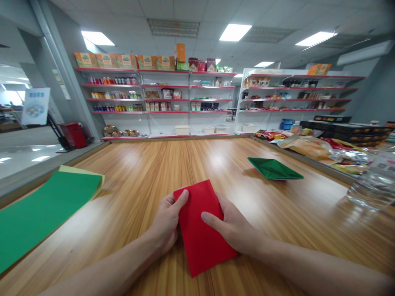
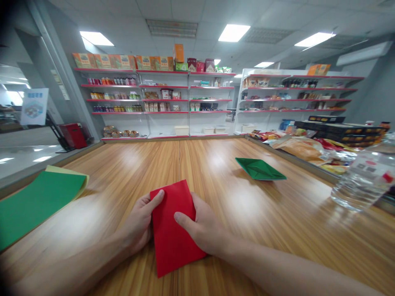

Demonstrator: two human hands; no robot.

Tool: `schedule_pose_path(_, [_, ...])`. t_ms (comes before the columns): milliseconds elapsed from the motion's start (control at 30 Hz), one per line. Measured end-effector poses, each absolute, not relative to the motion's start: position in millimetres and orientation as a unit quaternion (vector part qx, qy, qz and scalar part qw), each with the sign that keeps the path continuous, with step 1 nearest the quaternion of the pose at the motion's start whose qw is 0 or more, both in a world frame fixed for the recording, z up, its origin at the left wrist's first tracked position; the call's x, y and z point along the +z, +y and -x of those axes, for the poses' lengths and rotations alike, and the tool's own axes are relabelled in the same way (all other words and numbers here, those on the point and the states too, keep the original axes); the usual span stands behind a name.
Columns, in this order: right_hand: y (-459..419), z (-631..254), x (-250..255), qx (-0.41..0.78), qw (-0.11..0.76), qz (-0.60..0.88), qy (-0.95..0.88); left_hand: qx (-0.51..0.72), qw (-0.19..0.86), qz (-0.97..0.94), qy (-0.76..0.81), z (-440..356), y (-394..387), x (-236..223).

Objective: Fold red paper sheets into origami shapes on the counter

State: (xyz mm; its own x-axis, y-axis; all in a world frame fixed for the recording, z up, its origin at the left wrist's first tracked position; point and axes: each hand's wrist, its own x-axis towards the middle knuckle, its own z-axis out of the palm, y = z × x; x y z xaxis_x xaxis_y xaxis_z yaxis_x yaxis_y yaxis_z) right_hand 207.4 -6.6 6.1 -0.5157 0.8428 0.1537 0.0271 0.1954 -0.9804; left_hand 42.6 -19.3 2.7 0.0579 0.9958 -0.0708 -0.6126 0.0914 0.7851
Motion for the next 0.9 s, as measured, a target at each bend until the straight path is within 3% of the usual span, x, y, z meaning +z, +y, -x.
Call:
schedule_pose_path(200, [-6.8, -205.3, 9.3, 0.629, 0.358, 0.28, -0.631, 0.61, 0.659, -0.298, 0.323, -42.9, -20.4, 4.9])
schedule_pose_path(433, [-5.0, -204.1, 4.5, 0.617, 0.39, 0.326, -0.601, 0.609, 0.548, -0.431, 0.378, -41.7, -23.7, 3.4])
schedule_pose_path(700, [-6.2, -207.3, 6.7, 0.614, 0.397, 0.284, -0.621, 0.597, 0.654, -0.341, 0.315, -45.0, -25.5, 5.5])
schedule_pose_path(900, [-4.7, -207.1, 6.2, 0.597, 0.405, 0.305, -0.621, 0.595, 0.593, -0.409, 0.357, -43.6, -26.1, 2.1])
